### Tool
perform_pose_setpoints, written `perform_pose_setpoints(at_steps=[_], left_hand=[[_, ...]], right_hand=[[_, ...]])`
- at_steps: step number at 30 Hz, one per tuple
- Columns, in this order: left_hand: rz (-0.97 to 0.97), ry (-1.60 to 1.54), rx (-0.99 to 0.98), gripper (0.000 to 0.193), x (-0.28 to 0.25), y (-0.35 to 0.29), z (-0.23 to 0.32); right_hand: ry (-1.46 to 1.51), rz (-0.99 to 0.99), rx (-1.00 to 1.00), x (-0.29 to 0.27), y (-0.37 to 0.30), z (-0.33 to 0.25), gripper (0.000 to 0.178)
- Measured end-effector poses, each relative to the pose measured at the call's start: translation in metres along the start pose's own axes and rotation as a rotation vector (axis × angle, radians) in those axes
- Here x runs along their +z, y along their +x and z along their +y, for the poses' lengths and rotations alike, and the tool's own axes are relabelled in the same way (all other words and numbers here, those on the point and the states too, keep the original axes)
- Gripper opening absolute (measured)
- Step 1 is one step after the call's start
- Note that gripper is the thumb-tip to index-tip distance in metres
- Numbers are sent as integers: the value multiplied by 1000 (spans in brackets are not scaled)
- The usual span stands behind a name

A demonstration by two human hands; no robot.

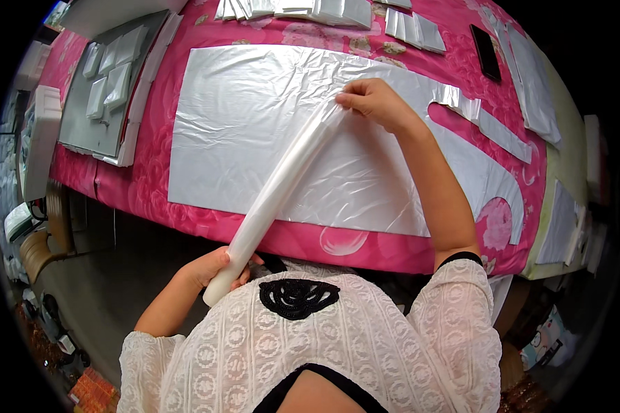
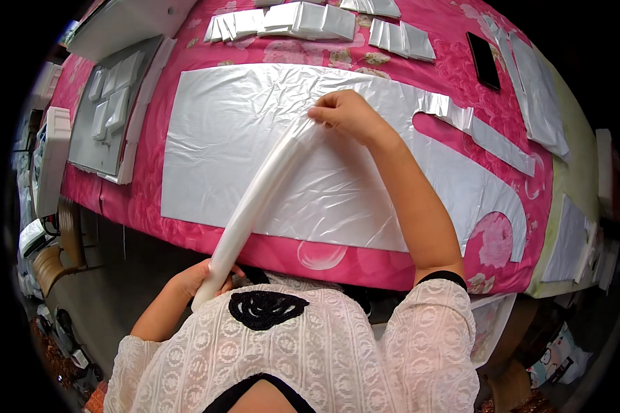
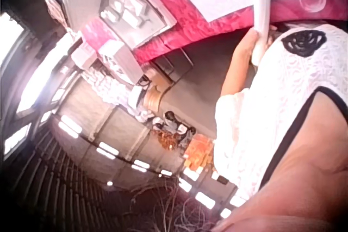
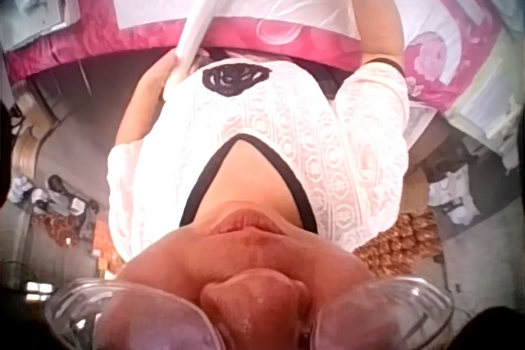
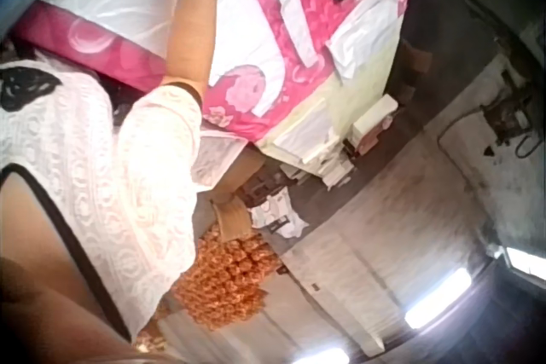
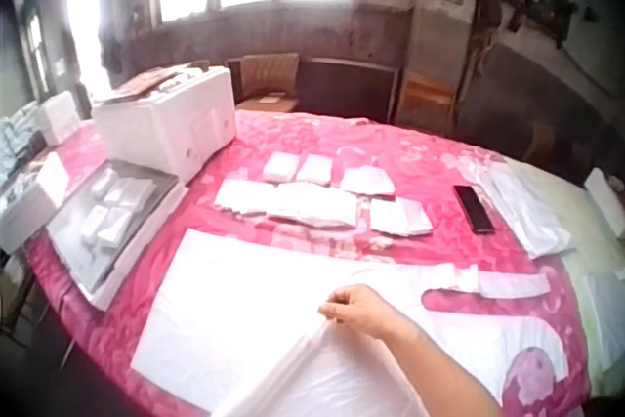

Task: The person repeatedly unrolls clear plastic wrap, places small rectangular items onto the film, folds the wrap around each item, and sets the wrapped units aside on a pink tablecloth. The process is repeated multiple times with consistent hand motions.

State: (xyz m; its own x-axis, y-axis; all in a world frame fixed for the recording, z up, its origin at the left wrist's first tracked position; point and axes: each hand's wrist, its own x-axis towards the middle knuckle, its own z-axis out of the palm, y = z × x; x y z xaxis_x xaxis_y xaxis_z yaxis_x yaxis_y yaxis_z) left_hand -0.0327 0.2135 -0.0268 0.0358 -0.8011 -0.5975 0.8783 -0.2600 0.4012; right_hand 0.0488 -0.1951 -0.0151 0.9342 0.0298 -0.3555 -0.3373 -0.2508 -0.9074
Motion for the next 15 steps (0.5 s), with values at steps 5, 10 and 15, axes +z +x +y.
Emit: perform_pose_setpoints(at_steps=[5, 10, 15], left_hand=[[72, 120, -193, 71, -36, -46, -24], [18, 421, -372, 54, -46, -69, -1], [161, 1455, 21, 47, 23, -10, 98]], right_hand=[[-226, 527, -62, -92, 5, 40, 23], [-181, 523, -89, -134, -3, 62, 19], [-101, 455, -164, -89, 2, 40, 18]])
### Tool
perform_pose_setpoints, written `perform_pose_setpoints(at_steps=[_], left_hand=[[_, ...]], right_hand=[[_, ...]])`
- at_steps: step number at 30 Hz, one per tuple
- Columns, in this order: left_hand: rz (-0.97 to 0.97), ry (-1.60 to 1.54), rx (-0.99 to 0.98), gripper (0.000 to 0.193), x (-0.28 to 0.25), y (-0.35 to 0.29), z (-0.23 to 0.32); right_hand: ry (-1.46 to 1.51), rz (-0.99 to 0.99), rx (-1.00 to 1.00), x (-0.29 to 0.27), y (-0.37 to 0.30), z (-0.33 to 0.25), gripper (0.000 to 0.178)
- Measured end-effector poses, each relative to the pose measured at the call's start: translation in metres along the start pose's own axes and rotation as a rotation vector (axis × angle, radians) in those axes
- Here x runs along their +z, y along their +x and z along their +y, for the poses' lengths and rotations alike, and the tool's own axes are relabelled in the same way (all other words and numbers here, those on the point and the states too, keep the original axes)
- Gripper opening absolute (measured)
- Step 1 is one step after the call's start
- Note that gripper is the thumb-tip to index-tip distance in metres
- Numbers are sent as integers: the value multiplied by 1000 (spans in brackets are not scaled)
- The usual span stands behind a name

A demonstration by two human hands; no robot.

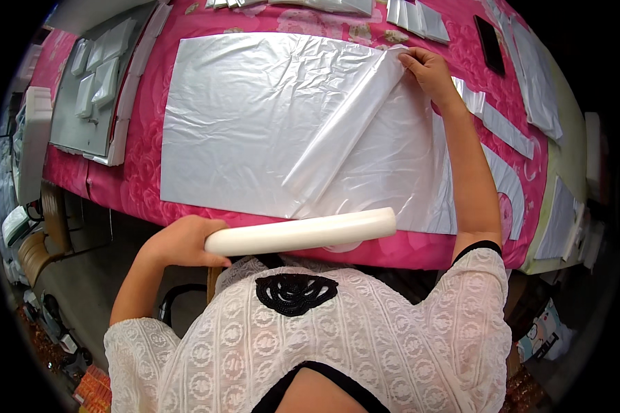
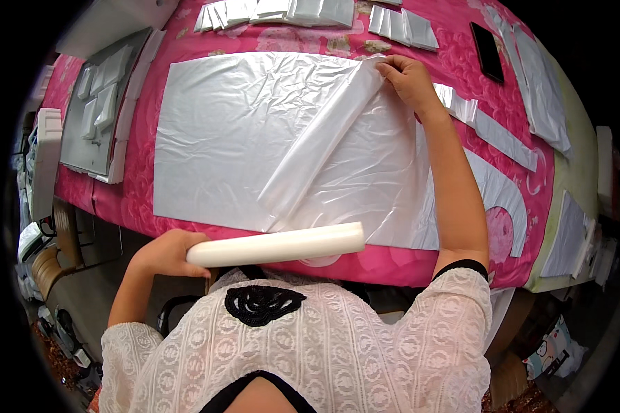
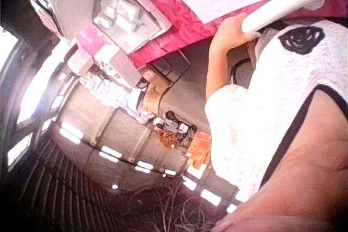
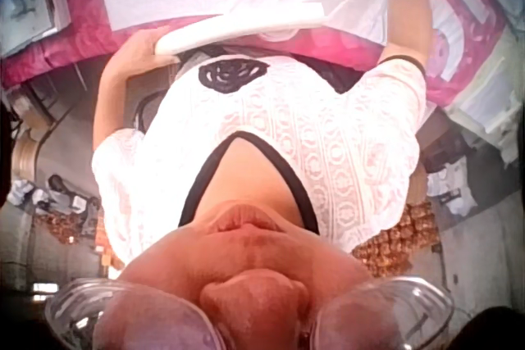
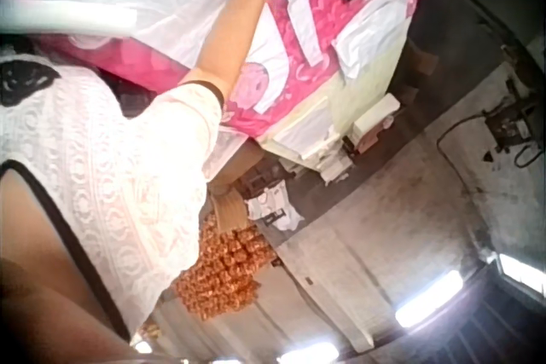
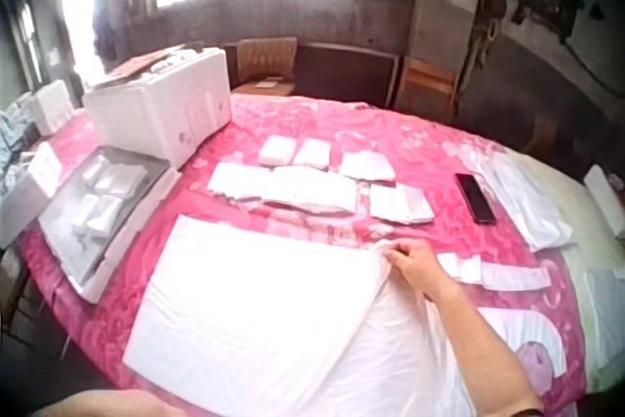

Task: The person repeatedly unrolls clear plastic wrap, places small rectangular items onto the film, folds the wrap around each item, and sets the wrapped units aside on a pink tablecloth. The process is repeated multiple times with consistent hand motions.

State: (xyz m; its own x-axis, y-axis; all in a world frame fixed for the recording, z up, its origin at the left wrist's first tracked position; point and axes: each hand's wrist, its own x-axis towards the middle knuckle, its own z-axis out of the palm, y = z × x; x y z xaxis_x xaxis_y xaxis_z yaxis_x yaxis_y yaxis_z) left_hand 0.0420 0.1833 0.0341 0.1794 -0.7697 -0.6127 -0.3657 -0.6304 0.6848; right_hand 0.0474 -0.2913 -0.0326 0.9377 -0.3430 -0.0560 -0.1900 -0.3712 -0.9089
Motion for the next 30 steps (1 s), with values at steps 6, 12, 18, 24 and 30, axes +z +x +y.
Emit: perform_pose_setpoints(at_steps=[6, 12, 18, 24, 30], left_hand=[[529, 629, 222, 52, -24, 86, 53], [570, 667, 864, 61, 12, 115, 44], [322, 683, 632, 81, 44, 115, 35], [335, 648, 536, 86, 68, 106, 37], [413, 689, 478, 86, 90, 103, 43]], right_hand=[[-50, -159, -66, 25, 8, -7, 20], [-135, -246, -30, 23, 15, -9, 18], [-129, -288, 83, 18, 21, -14, 20], [-228, 101, -69, 37, -33, -45, 40], [-572, -202, -419, 98, -179, -70, 43]])
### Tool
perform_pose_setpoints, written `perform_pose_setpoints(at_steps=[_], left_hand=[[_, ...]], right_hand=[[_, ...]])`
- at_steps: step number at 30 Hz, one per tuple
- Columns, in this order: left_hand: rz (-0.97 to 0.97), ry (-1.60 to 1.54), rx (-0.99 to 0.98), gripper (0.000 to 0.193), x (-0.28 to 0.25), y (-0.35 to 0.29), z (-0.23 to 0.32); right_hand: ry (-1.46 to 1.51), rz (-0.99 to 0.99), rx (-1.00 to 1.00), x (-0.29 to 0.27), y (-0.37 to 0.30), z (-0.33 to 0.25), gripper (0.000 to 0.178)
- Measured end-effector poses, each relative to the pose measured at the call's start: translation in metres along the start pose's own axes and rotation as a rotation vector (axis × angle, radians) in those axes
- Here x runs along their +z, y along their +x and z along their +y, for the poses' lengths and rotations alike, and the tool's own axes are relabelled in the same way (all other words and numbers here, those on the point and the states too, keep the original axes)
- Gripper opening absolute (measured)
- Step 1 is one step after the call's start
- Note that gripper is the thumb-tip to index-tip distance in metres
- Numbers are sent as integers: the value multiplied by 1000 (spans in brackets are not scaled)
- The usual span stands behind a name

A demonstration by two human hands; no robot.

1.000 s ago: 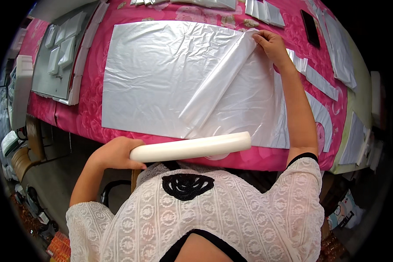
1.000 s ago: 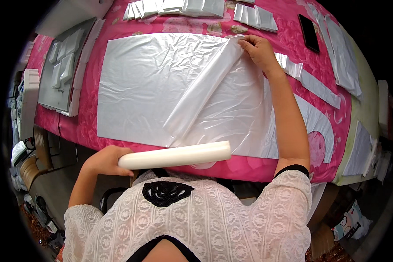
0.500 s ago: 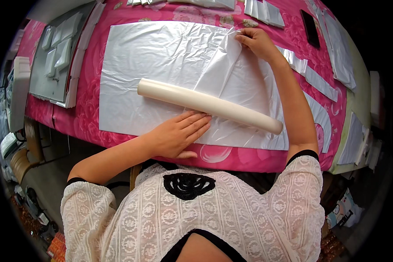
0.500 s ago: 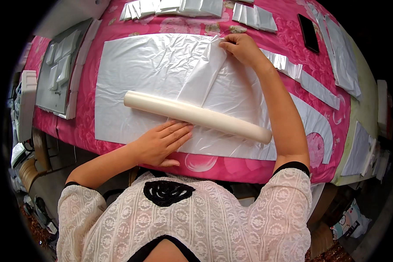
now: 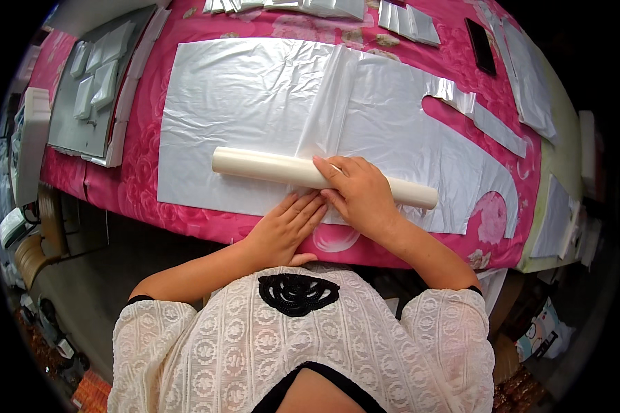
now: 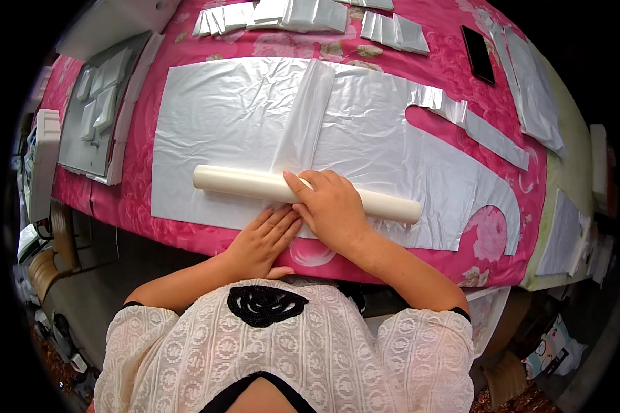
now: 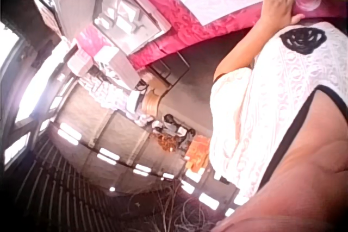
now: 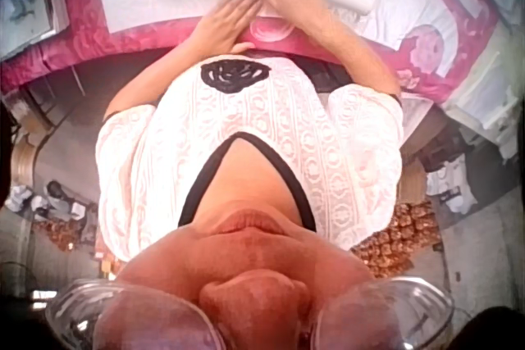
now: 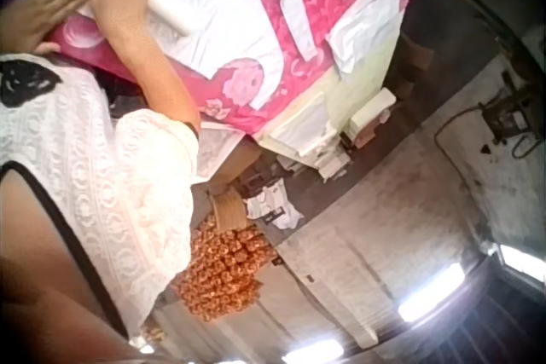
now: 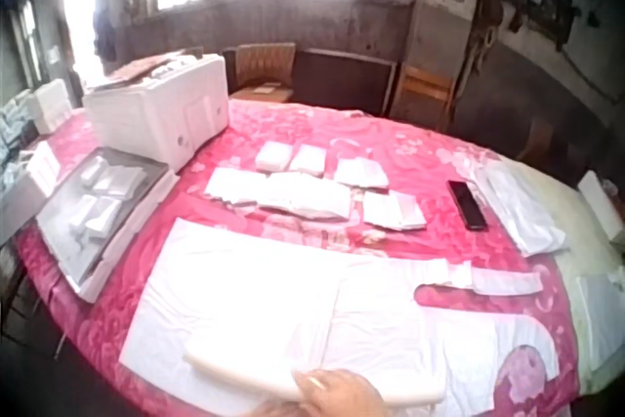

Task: The person repeatedly unrolls clear plastic wrap, places small rectangular items onto the film, folds the wrap around each item, and sets the wrapped units aside on a pink tablecloth. The process is repeated multiple times with consistent hand motions.

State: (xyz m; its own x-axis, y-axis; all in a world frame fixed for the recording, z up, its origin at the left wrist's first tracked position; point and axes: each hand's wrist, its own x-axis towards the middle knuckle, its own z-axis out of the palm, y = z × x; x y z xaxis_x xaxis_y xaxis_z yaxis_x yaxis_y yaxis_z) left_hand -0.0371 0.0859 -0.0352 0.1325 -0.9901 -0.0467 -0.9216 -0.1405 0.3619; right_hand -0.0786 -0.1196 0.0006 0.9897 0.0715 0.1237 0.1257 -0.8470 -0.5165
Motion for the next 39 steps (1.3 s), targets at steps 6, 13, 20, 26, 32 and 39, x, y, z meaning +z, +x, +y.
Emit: perform_pose_setpoints(at_steps=[6, 13, 20, 26, 32, 39], left_hand=[[-7, -13, 18, 84, -5, -2, 1], [46, -125, 101, 80, -20, 3, -21], [-8, 27, 26, 79, 10, -5, 13], [-1, 47, -14, 79, 18, -6, 20], [66, -54, 78, 71, 14, -11, 13], [366, -104, 127, 35, 15, -22, -2]], right_hand=[[-221, 238, 259, -26, 2, 68, 47], [-112, 262, 338, -61, -18, 89, 48], [-21, -35, -62, -18, -22, 16, 52], [-101, 141, -129, -10, 59, 53, 44], [-206, 171, -42, -15, 135, 99, 48], [54, 80, -251, -23, 67, 46, 45]])
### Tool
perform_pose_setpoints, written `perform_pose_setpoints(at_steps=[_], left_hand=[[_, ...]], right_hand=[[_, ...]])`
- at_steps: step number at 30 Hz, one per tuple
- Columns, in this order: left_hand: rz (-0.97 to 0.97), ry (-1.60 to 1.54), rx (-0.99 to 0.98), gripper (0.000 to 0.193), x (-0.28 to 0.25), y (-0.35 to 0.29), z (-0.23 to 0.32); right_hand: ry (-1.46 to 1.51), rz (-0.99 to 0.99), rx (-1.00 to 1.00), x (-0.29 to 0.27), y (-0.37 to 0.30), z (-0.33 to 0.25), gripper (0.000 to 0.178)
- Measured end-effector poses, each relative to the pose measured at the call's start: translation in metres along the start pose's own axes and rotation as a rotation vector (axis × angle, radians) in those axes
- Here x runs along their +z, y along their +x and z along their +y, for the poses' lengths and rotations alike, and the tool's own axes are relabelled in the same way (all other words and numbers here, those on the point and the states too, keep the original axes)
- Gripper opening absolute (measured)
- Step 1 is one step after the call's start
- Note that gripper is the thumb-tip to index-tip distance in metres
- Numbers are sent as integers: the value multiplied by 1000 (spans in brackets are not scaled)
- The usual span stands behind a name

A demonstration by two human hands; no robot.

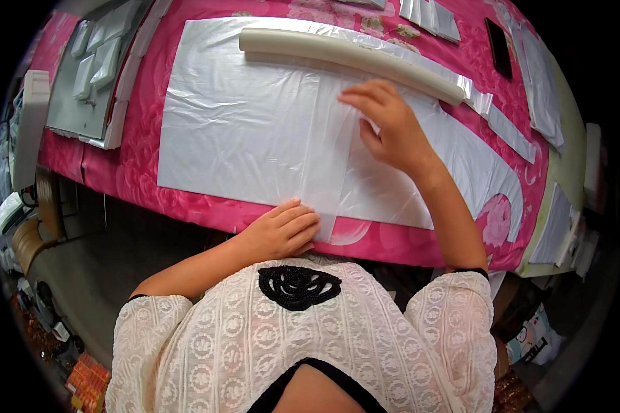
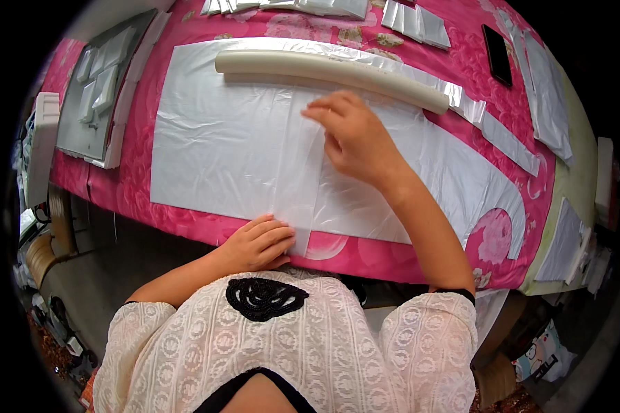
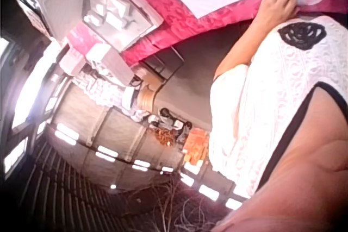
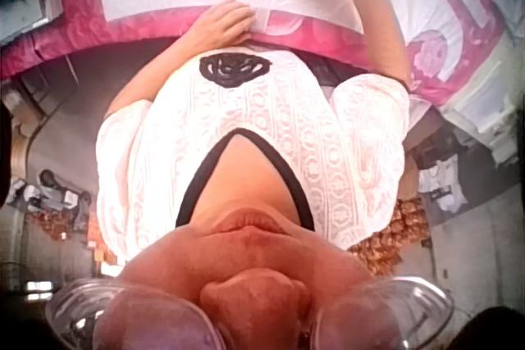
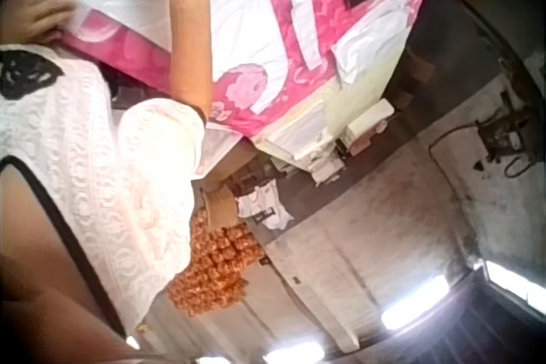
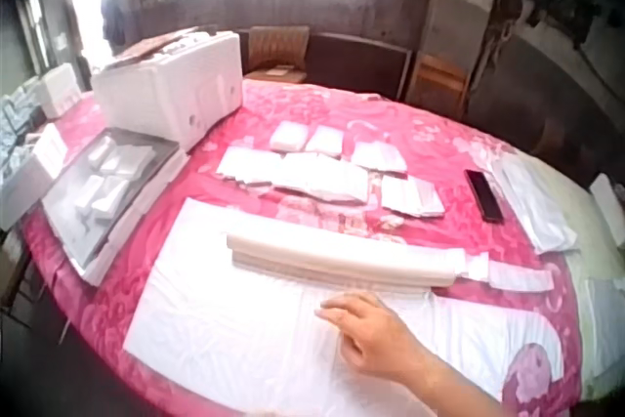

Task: The person repeatedly unrolls clear plastic wrap, places small rectangular items onto the film, folds the wrap around each item, and sets the wrapped units aside on a pink tablecloth. The process is repeated multiple times with consistent hand motions.

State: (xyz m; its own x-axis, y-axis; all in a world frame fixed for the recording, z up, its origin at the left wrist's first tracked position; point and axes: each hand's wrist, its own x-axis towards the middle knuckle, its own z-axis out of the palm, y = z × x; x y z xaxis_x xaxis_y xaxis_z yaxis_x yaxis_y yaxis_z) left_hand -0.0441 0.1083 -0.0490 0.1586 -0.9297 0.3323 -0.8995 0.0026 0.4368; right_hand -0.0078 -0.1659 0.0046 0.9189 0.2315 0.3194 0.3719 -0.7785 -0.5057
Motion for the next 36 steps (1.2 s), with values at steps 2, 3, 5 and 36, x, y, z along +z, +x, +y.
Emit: perform_pose_setpoints(at_steps=[2, 3, 5, 36], left_hand=[[7, 27, 50, 27, -2, 3, -3], [9, 45, 71, 23, -4, 5, -4], [23, -27, 66, 22, -9, 8, -6], [422, -225, -501, 51, -26, 72, -52]], right_hand=[[144, -221, -1, 5, -32, -29, 49], [143, -280, -8, 9, -43, -40, 47], [103, -231, -30, 22, -59, -48, 46], [704, -119, 1014, 21, -28, -26, 18]])
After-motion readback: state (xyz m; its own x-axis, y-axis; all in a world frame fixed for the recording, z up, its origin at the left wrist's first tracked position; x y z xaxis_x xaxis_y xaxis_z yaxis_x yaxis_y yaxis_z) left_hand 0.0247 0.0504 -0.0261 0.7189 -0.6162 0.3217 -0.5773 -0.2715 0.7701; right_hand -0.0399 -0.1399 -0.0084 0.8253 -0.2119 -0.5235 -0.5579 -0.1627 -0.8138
